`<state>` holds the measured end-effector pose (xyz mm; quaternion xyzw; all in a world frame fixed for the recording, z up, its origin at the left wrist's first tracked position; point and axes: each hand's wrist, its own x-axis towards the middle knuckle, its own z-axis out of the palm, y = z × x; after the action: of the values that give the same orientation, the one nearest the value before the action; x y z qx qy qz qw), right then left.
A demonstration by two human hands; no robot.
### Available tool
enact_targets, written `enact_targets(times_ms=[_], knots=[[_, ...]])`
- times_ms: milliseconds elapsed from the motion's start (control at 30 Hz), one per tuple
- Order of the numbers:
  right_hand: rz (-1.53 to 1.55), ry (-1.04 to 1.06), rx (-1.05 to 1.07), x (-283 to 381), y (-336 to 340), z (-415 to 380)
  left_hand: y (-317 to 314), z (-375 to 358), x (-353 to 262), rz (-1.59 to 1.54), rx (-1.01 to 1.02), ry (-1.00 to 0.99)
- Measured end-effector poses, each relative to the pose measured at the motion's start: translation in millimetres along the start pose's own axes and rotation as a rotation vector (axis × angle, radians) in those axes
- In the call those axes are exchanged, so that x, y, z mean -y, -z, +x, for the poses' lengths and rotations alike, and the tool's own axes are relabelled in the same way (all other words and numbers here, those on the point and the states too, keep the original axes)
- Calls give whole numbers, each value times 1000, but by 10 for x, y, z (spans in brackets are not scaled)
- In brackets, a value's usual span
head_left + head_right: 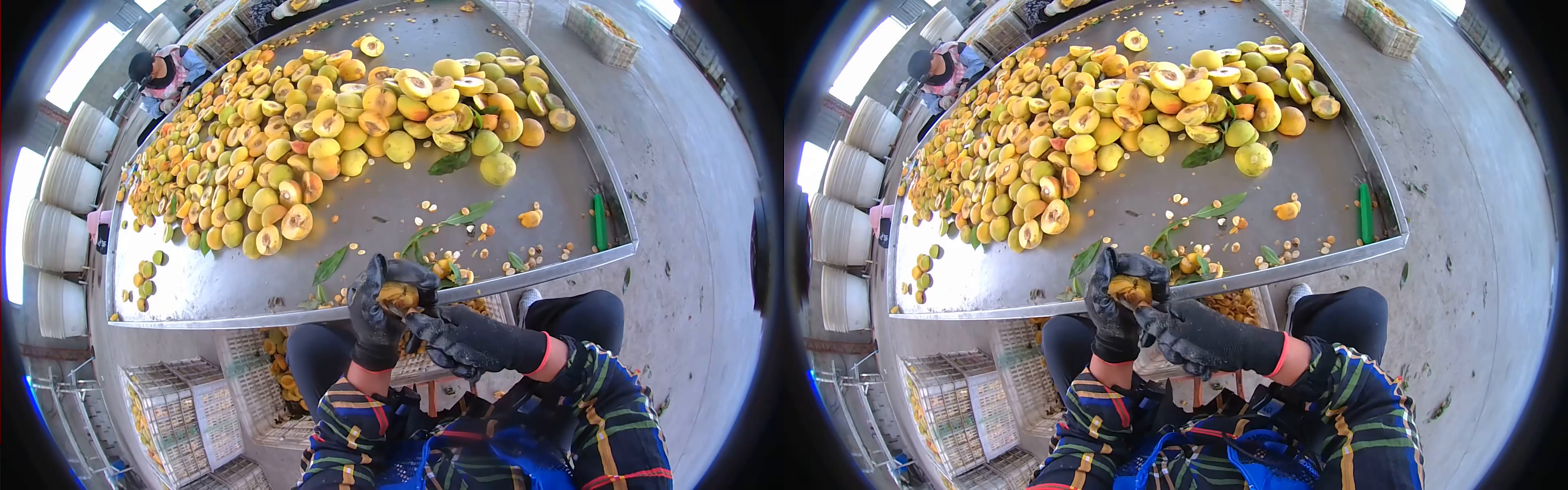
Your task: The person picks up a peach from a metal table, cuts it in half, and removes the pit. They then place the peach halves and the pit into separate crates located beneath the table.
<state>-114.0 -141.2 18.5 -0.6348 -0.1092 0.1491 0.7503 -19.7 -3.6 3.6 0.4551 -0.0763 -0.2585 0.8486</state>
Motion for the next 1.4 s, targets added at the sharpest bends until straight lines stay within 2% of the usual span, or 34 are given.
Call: enact_targets(times_ms=[33, 67, 133, 167, 200, 233, 267, 333, 400, 467, 533, 567, 633, 700, 767, 833, 900, 967, 1033, 1067, 1100, 1167, 1233, 1300, 1400], knots=[[255, -283, 23, 31, 20, 13, -14, 14, -2, 79, -40, 26], [256, -283, 25, 37, 33, 18, -20, 16, -2, 158, -80, 54], [-151, 0, 14, 55, 53, 16, 104, 16, 108, 208, -57, 8], [-151, -1, 14, 118, 57, 10, 153, 9, 153, 256, -36, -41], [14, -111, 44, 229, 52, 0, 128, -7, 137, 256, -35, -41], [177, -219, 75, 292, 42, -1, 86, -27, 105, 77, -40, 13], [175, -219, 78, 267, 37, -2, 61, -46, 87, -102, -48, 66], [818, -559, 26, 197, 36, -3, 56, -66, 89, -119, -91, 80], [876, -634, -4, 239, 35, 10, 55, -65, 76, -135, -132, 96], [941, -708, -40, 188, 27, -3, 57, -65, 56, -330, -14, 152], [60, -38, 50, 1, 7, -18, 105, -23, 114, -400, 32, 182], [59, -40, 51, -52, 2, -17, 135, -6, 159, -471, 74, 210], [-284, -56, -69, -89, -28, 16, 140, -18, 204, -386, 94, 137], [-367, -2, -76, -149, -12, 18, 130, 2, 206, -520, -85, 250], [-453, 56, -84, -126, 0, -20, 139, 14, 104, -523, -63, 290], [-528, -17, -41, -31, -9, -97, 156, 26, -15, -527, -19, 369], [-584, 24, -99, -16, -58, -161, 253, 67, -19, -478, 26, 344], [-661, 63, -165, 1, -130, -264, 309, 57, -89, -335, -202, 167], [-814, 224, -403, -127, -252, -407, 263, -22, -354, -364, -307, -3], [-913, 22, -258, -426, -217, -407, 220, -123, -531, -305, -303, -86], [-926, 26, -267, -748, -141, -495, 234, -218, -683, -244, -296, -171], [-1164, -195, 75, -1163, -2, -631, 500, -366, -917, -62, -370, -409], [-1173, -258, 38, -740, -157, -579, 715, -687, -1375, 79, -302, -347], [-1179, -305, -43, -458, -103, -455, 1042, -922, -1583, 401, -500, -502], [-1212, 33, -311, -183, 244, -336, 1820, -1270, -1774, 641, -658, -446]])
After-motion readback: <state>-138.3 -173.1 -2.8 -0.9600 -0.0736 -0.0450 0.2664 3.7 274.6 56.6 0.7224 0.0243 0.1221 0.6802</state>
